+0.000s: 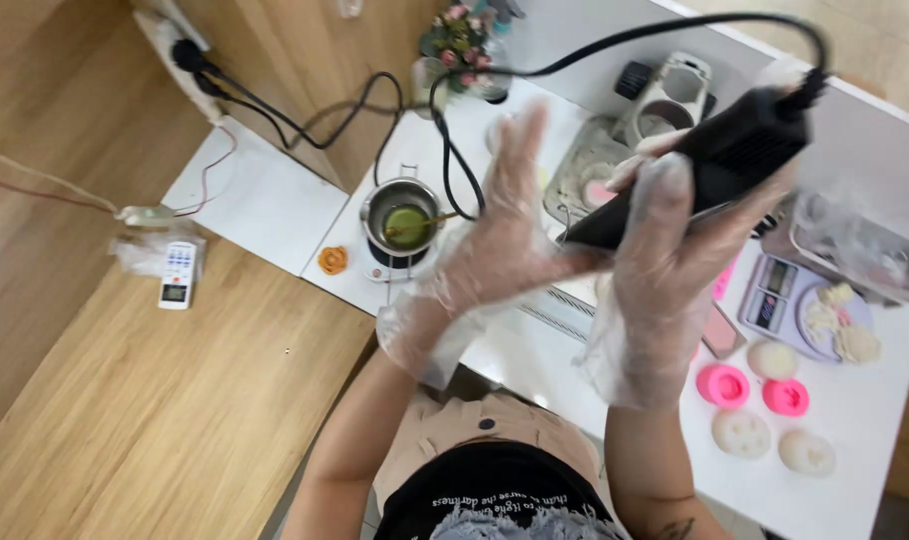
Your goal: Melting and stirring wax in a small pot using a heat gun and an electric heater.
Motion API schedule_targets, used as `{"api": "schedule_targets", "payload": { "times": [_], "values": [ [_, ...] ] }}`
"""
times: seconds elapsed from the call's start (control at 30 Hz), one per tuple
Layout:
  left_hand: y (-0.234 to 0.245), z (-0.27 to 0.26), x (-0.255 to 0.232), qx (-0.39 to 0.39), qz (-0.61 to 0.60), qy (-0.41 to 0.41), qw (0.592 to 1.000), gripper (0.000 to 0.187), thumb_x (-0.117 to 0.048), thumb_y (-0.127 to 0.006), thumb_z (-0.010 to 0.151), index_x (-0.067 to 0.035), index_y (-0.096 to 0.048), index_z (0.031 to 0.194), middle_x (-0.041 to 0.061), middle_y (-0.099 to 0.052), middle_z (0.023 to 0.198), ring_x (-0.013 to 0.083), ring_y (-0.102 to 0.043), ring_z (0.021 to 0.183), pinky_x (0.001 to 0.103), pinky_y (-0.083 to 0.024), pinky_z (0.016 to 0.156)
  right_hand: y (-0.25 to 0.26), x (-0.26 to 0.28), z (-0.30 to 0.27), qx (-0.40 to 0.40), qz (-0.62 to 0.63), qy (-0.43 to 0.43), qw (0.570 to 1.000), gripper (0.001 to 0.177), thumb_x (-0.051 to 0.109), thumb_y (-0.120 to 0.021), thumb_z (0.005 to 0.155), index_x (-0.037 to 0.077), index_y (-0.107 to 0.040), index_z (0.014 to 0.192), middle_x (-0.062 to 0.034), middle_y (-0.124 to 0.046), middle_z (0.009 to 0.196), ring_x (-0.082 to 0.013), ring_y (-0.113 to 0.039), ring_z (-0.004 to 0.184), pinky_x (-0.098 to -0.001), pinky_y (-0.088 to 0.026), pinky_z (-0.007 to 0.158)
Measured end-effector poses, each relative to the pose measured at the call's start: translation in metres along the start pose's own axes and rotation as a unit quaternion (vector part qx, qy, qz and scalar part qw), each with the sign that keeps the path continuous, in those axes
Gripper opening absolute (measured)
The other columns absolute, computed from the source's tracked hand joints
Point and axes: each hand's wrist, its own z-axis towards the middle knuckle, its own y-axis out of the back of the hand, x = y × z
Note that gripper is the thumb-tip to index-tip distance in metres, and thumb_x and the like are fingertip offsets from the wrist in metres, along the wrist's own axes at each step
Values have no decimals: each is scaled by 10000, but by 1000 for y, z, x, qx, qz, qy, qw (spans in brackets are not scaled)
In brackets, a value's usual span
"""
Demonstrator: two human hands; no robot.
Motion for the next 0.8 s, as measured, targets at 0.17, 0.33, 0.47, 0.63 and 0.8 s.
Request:
{"api": "schedule_targets", "payload": {
  "times": [0.17,0.33,0.47,0.63,0.8],
  "values": [
    [-15,8,18,-101,-266,54,957,1511,-749,-826,783,-170,296,1613,149,238,1694,333,86,1618,487,-113,1376,52,-35,27,-9,43,84,995,742,252,-722,1156,225,-144,1621,-40,-610,958,-112,-623,757,-239,-538,697],
    [-1,-5,32,-147,-298,97,938,1407,-713,-823,868,-239,287,1591,77,274,1722,320,102,1639,507,-132,1342,72,-98,6,-1,-73,37,997,732,87,-764,1143,189,-258,1663,-76,-575,1039,-161,-621,875,-296,-606,838],
    [2,-18,32,-150,-227,99,957,1292,-564,-833,926,-311,240,1599,-45,195,1718,247,88,1664,439,-97,1332,66,-83,-5,21,40,-57,997,711,3,-753,1152,120,-278,1668,-15,-589,994,-86,-598,819,-236,-599,800],
    [-4,-24,38,-139,-191,107,966,1276,-575,-845,956,-300,218,1606,-28,184,1717,244,61,1659,438,-124,1329,83,-84,-17,55,-53,-61,995,716,-17,-758,1152,108,-279,1670,-29,-666,1122,-82,-640,984,-247,-618,957],
    [-10,-20,24,-126,-178,119,969,1264,-549,-890,979,-277,165,1619,3,141,1723,252,33,1653,484,-138,1412,85,-111,-27,18,-117,-31,992,648,-16,-759,1184,98,-342,1666,-34,-679,1130,-79,-631,969,-243,-605,967]
  ]
}}
